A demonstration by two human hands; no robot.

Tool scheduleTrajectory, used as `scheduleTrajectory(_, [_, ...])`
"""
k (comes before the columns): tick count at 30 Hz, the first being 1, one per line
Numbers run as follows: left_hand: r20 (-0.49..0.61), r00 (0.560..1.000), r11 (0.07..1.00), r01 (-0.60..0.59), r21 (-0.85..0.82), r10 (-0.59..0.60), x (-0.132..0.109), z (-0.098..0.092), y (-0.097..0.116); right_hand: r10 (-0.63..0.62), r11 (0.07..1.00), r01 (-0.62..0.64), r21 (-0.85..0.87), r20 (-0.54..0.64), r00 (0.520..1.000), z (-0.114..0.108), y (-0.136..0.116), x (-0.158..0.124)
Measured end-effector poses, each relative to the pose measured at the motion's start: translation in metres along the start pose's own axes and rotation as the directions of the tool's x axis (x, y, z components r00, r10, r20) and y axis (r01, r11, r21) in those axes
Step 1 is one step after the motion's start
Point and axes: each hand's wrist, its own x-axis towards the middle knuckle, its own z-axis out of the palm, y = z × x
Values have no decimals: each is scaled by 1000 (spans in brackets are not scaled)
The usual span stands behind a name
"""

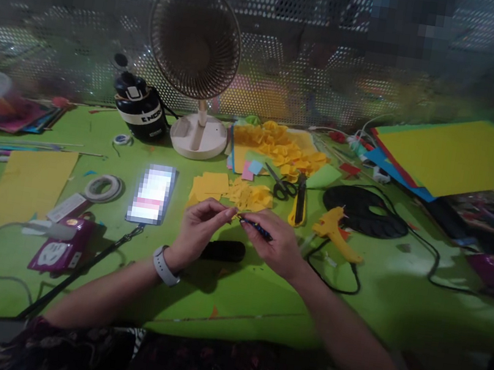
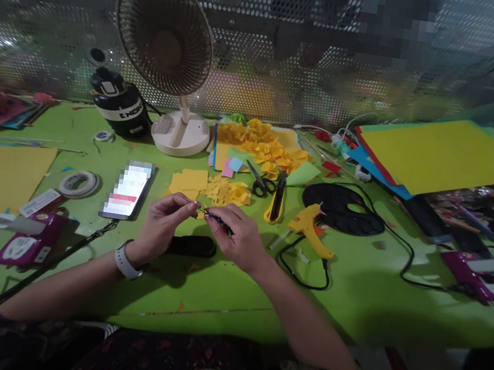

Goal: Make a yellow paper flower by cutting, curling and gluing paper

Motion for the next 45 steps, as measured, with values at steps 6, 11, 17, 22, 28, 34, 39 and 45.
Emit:
scheduleTrajectory(6, [38,999,1000,9,-29,-8,1,0,-1,-6,1000,6,2,-13,1000,1,0,0])
scheduleTrajectory(11, [35,999,997,25,-75,-22,0,-1,-4,12,1000,-12,-5,-11,1000,1,0,0])
scheduleTrajectory(17, [30,999,998,17,-65,-15,0,1,-1,30,999,-30,-12,0,1000,1,-1,0])
scheduleTrajectory(22, [25,999,998,29,-63,-27,0,0,-3,18,1000,-18,-21,-1,1000,0,-2,0])
scheduleTrajectory(28, [23,999,998,34,-53,-33,0,0,-3,25,1000,-25,-12,-4,1000,1,0,-1])
scheduleTrajectory(34, [-2,1000,999,20,-44,-20,0,1,2,30,999,-29,-27,20,999,2,3,-3])
scheduleTrajectory(39, [-1,999,998,43,-53,-43,0,1,-1,-32,999,32,-21,15,999,2,4,-3])
scheduleTrajectory(45, [12,997,994,78,-73,-78,1,0,-3,-9,999,11,-39,57,998,4,2,-4])
